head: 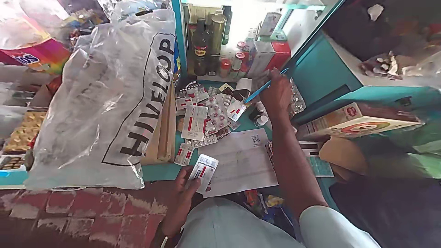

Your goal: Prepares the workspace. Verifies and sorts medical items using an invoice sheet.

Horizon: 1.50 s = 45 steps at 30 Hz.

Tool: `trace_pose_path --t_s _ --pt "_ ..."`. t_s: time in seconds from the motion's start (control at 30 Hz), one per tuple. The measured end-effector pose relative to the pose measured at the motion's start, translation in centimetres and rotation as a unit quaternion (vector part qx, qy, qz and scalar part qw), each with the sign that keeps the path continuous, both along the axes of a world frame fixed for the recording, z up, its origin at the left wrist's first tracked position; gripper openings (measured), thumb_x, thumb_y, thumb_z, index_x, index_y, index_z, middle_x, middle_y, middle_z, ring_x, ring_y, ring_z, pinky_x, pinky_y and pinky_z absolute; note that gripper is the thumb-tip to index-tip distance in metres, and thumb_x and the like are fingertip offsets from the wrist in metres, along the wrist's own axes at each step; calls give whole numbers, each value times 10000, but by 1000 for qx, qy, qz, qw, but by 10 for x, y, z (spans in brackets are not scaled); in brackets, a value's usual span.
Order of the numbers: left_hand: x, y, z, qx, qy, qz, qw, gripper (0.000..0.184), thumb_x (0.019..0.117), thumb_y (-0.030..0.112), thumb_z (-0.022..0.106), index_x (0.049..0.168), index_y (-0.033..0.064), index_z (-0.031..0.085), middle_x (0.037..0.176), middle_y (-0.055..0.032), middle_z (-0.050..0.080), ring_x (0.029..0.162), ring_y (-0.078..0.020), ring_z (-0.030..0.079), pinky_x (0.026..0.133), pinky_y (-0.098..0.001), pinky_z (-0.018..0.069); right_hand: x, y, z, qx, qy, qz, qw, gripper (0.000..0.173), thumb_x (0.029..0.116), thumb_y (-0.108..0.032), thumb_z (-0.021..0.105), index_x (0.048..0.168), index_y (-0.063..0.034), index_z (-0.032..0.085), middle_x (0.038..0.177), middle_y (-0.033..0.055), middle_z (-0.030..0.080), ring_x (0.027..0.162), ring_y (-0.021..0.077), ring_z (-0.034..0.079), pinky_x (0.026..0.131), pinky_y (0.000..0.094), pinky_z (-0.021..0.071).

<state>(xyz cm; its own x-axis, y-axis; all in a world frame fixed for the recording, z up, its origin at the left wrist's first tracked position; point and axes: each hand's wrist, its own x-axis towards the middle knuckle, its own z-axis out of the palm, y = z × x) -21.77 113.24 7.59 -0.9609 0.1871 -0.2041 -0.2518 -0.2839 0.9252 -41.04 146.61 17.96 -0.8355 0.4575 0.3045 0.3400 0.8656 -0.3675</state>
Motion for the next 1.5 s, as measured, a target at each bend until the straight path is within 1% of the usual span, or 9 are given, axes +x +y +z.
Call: trace_pose_path --t_s 0.13,0.33,0.53,0.6,0.8,0.93,1.03,1.17,1.5 --pt "-26 32 6 -32 110 -30 993 291 915 7 629 1203 -26 616 1102 -35 709 1024 -97 684 920 -299 586 68 -29 -5 -161 87 239 954 315 993 -311 666 1046 -4 710 832 134 681 680 247 634 613 452 530" --pt "-63 68 22 -122 245 -137 952 306 987 81 598 1257 -59 630 1163 -99 714 1061 -127 693 924 -311 591 162 -38 -47 -422 31 331 843 322 801 -224 849 735 -201 534 742 -159 582 671 -82 515 609 127 431" --pt "-139 85 -9 -629 397 -194 640 876 772 513 827 1544 444 418 1731 -64 118 1578 -421 15 1193 -742 31 197 9 -61 -382 135 155 901 309 836 -195 807 751 -217 511 676 -150 499 591 -54 460 545 131 398" --pt "-157 90 -12 -653 384 -221 614 952 754 504 855 1570 447 367 1728 -75 124 1575 -425 50 1176 -746 86 200 13 -66 -380 142 142 903 326 846 -198 801 749 -214 490 660 -140 489 571 -45 454 532 132 392" --pt "-180 74 2 -616 428 -190 633 637 833 111 785 1434 211 600 1489 -80 566 1311 -349 581 981 -585 530 190 5 -89 -382 42 92 919 252 869 -132 789 800 -86 551 642 -28 504 553 42 488 539 226 446" --pt "-184 65 17 -598 406 -151 675 531 876 66 758 1387 149 639 1408 -100 634 1263 -328 631 1011 -571 527 176 -4 -97 -217 3 90 972 190 913 -140 751 853 -12 624 765 137 635 704 289 643 626 495 512" --pt "-188 62 20 -603 393 -148 679 472 924 64 712 1385 137 640 1395 -101 644 1242 -316 646 1016 -564 528 165 -16 -94 -157 44 100 982 177 932 -126 715 870 14 625 1290 227 663 1222 398 635 966 562 527" --pt "-192 62 23 -608 372 -95 695 416 967 76 652 1381 118 643 1256 -163 702 1075 -380 704 906 -621 555 136 -41 -97 -234 49 188 953 287 941 -180 704 1191 -40 714 829 95 682 714 238 658 670 452 560" --pt "-198 63 33 -612 284 -10 738 465 1013 78 572 1473 144 552 1275 -200 685 1126 -412 677 967 -636 516 56 -86 -127 -236 21 278 931 226 903 -78 711 1128 -71 719 935 117 725 887 318 696 821 522 561"
